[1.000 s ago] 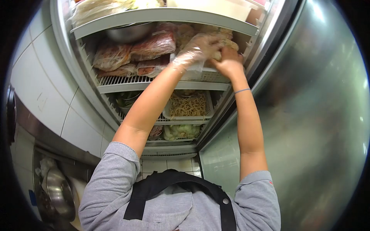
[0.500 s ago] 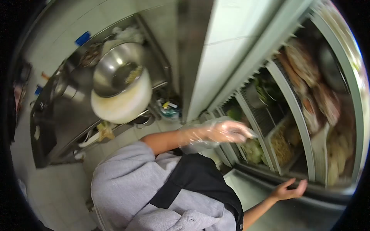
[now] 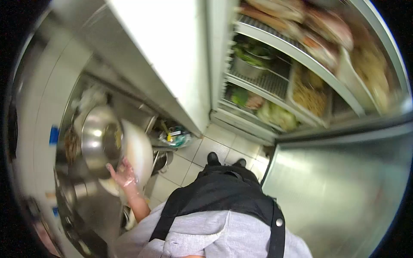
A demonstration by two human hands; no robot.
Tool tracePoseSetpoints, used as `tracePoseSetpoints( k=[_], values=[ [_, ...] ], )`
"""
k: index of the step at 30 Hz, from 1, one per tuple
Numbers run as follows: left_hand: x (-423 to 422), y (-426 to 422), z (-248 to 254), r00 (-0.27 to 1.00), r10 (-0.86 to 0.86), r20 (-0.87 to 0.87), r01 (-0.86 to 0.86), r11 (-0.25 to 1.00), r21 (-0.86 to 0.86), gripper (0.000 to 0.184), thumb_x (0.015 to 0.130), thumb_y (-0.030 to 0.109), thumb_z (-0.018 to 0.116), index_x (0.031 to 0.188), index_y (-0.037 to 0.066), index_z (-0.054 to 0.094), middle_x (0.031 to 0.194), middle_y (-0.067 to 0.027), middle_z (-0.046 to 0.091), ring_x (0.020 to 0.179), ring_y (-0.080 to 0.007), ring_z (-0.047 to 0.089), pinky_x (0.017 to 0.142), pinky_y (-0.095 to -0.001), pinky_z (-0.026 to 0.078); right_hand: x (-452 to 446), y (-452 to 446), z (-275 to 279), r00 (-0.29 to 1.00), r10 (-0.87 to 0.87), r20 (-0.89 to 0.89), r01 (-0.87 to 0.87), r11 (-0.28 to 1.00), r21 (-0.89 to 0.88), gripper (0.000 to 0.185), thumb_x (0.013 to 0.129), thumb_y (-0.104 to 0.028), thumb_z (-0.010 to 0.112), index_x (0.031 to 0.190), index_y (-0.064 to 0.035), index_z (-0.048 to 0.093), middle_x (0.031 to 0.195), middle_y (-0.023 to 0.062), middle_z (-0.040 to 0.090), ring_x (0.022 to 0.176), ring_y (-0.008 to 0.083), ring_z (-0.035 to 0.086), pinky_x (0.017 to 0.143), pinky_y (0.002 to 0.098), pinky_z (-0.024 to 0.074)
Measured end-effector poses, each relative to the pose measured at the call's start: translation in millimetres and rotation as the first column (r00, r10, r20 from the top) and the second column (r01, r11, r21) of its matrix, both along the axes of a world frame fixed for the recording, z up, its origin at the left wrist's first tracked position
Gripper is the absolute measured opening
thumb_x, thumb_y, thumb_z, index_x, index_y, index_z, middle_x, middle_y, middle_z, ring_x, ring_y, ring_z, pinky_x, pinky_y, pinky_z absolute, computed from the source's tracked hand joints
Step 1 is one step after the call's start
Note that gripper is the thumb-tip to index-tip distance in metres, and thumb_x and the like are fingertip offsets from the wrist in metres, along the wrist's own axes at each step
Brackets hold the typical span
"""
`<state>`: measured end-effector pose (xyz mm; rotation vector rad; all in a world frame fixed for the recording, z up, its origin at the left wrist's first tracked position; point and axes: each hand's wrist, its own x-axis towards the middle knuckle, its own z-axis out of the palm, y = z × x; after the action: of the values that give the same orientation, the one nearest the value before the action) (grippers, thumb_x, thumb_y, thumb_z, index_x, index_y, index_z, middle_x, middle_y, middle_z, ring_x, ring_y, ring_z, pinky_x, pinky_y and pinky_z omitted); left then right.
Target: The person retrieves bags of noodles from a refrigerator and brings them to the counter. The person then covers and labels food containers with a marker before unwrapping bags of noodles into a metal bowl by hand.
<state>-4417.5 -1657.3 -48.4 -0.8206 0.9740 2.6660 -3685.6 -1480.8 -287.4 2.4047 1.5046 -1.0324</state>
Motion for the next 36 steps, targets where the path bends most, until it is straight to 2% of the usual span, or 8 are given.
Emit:
tracePoseSetpoints(
  k=[6, 20, 23, 25, 27, 29, 33, 36],
  values=[
    [-60.1, -32.6, -48.6, 0.933, -0.359, 0.002, 0.315, 0.821, 0.476, 0.058, 0.077, 0.003, 0.048, 0.123, -0.024, 0.025, 0.120, -0.0345, 0.045, 0.107, -0.0384, 0.053, 0.086, -0.0353, 0.056, 75.0, -95.4, 46.1, 0.935, -0.210, 0.286, 0.170, 0.973, 0.158, 0.036, 0.094, -0.018, 0.043, 0.128, -0.0070, 0.041, 0.128, 0.0123, 0.043, 0.118, 0.0268, 0.040, 0.101, 0.0412, 0.0328],
    [14.3, -92.3, 17.4, 0.776, -0.587, -0.232, 0.628, 0.752, 0.201, 0.056, 0.080, 0.001, 0.046, 0.122, -0.028, 0.022, 0.130, -0.0386, 0.033, 0.115, -0.0401, 0.049, 0.087, -0.0330, 0.056, 208.4, -176.9, 20.4, 0.922, 0.082, 0.378, -0.198, 0.940, 0.279, 0.042, 0.100, -0.020, 0.028, 0.141, -0.0124, 0.031, 0.145, 0.0099, 0.032, 0.134, 0.0263, 0.030, 0.110, 0.0413, 0.0243],
    [32.3, -109.6, 44.2, 0.754, -0.617, -0.224, 0.648, 0.754, 0.105, 0.053, 0.081, 0.001, 0.046, 0.120, -0.029, 0.025, 0.128, -0.0389, 0.037, 0.114, -0.0390, 0.051, 0.087, -0.0299, 0.056, 180.7, -169.9, 33.1, -0.013, 0.195, 0.981, -0.964, 0.257, -0.064, 0.045, 0.098, -0.019, 0.033, 0.143, -0.0120, 0.028, 0.148, 0.0096, 0.028, 0.136, 0.0274, 0.026, 0.110, 0.0441, 0.0230],
    [36.8, -120.6, 49.3, 0.666, -0.690, -0.284, 0.727, 0.686, 0.038, 0.052, 0.081, -0.001, 0.045, 0.119, -0.029, 0.025, 0.127, -0.0393, 0.038, 0.111, -0.0388, 0.053, 0.086, -0.0293, 0.056, 163.6, -158.2, 17.9, 0.027, 0.146, 0.989, -0.981, 0.196, -0.002, 0.050, 0.096, -0.017, 0.040, 0.143, -0.0122, 0.026, 0.149, 0.0114, 0.023, 0.137, 0.0284, 0.023, 0.111, 0.0456, 0.0210],
    [51.8, -124.8, 62.9, 0.636, -0.701, -0.323, 0.757, 0.648, 0.082, 0.050, 0.080, -0.002, 0.044, 0.117, -0.030, 0.026, 0.126, -0.0414, 0.037, 0.110, -0.0411, 0.053, 0.085, -0.0304, 0.057, 87.8, -136.7, 57.1, 0.747, 0.471, 0.469, -0.550, 0.834, 0.039, 0.053, 0.095, -0.017, 0.043, 0.144, -0.0090, 0.025, 0.150, 0.0150, 0.021, 0.138, 0.0294, 0.021, 0.112, 0.0451, 0.0195],
    [74.9, -125.4, 82.4, 0.672, -0.701, -0.240, 0.741, 0.643, 0.196, 0.029, 0.077, -0.004, 0.044, 0.099, -0.023, 0.042, 0.117, -0.0391, 0.047, 0.109, -0.0469, 0.051, 0.080, -0.0331, 0.059, 53.6, -137.0, 23.5, 0.882, 0.257, 0.394, -0.465, 0.351, 0.813, 0.050, 0.096, -0.019, 0.043, 0.141, -0.0035, 0.028, 0.147, 0.0173, 0.026, 0.136, 0.0297, 0.025, 0.111, 0.0433, 0.0217],
    [95.1, -131.5, 95.5, 0.644, -0.741, -0.190, 0.745, 0.551, 0.376, 0.035, 0.076, -0.006, 0.041, 0.101, -0.030, 0.034, 0.119, -0.0447, 0.039, 0.113, -0.0526, 0.045, 0.087, -0.0370, 0.056, -66.0, -122.9, -81.7, 0.995, 0.003, -0.098, 0.096, 0.190, 0.977, 0.052, 0.090, -0.013, 0.047, 0.136, 0.0055, 0.032, 0.131, 0.0204, 0.041, 0.120, 0.0311, 0.040, 0.106, 0.0389, 0.0276],
    [102.2, -143.6, 91.1, 0.619, -0.760, -0.199, 0.769, 0.535, 0.350, 0.033, 0.077, -0.005, 0.041, 0.100, -0.028, 0.035, 0.117, -0.0436, 0.041, 0.112, -0.0523, 0.045, 0.087, -0.0376, 0.056, -207.3, -146.5, 141.8, 0.914, 0.338, -0.226, 0.159, 0.214, 0.964, 0.056, 0.082, 0.003, 0.046, 0.137, 0.0004, 0.035, 0.133, 0.0229, 0.037, 0.122, 0.0358, 0.037, 0.105, 0.0416, 0.0274]
  ],
)
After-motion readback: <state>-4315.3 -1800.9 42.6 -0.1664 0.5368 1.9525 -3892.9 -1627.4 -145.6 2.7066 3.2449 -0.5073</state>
